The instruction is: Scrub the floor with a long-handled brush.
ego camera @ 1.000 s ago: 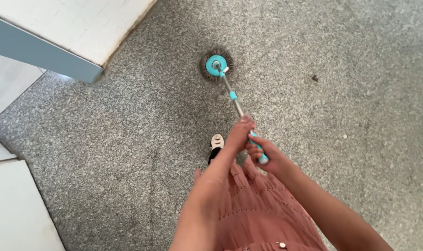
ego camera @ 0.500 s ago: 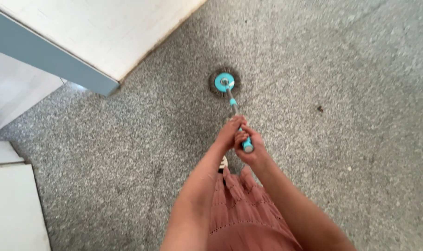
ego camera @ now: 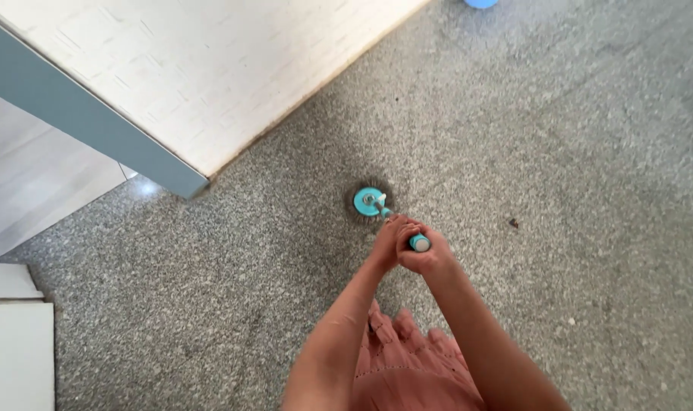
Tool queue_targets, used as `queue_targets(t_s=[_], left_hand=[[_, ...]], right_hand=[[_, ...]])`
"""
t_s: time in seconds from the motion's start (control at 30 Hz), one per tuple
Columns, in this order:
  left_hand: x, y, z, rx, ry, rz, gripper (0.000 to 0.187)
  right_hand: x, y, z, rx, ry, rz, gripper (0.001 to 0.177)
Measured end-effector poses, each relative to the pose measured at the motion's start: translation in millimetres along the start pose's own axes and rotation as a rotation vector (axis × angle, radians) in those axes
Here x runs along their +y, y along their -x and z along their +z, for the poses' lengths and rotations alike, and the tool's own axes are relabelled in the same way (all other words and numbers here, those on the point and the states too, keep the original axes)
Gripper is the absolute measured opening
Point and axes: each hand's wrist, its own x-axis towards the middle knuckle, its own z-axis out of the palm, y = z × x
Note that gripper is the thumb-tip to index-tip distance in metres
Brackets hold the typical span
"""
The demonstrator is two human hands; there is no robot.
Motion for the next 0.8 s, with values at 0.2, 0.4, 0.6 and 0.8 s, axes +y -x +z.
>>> queue_targets(t_s=[0.2, 0.4, 0.6, 0.8], left_hand=[[11, 8, 3, 0.052, -0.255, 0.167, 0.016], [-29, 13, 11, 0.163, -0.161, 0.423, 0.016], [-54, 30, 12, 0.221, -0.032, 0.181, 0.022], [-70, 46, 17, 0.178, 0.749, -0.268, 0.020]], right_hand=[[23, 20, 10, 0.120, -0.027, -0.133, 0.019], [26, 4, 10, 0.135, 0.076, -0.111, 0.022], [36, 2, 9, 0.266, 0.214, -0.195, 0.023], [15, -27, -20, 0.310, 0.335, -0.104, 0.024]])
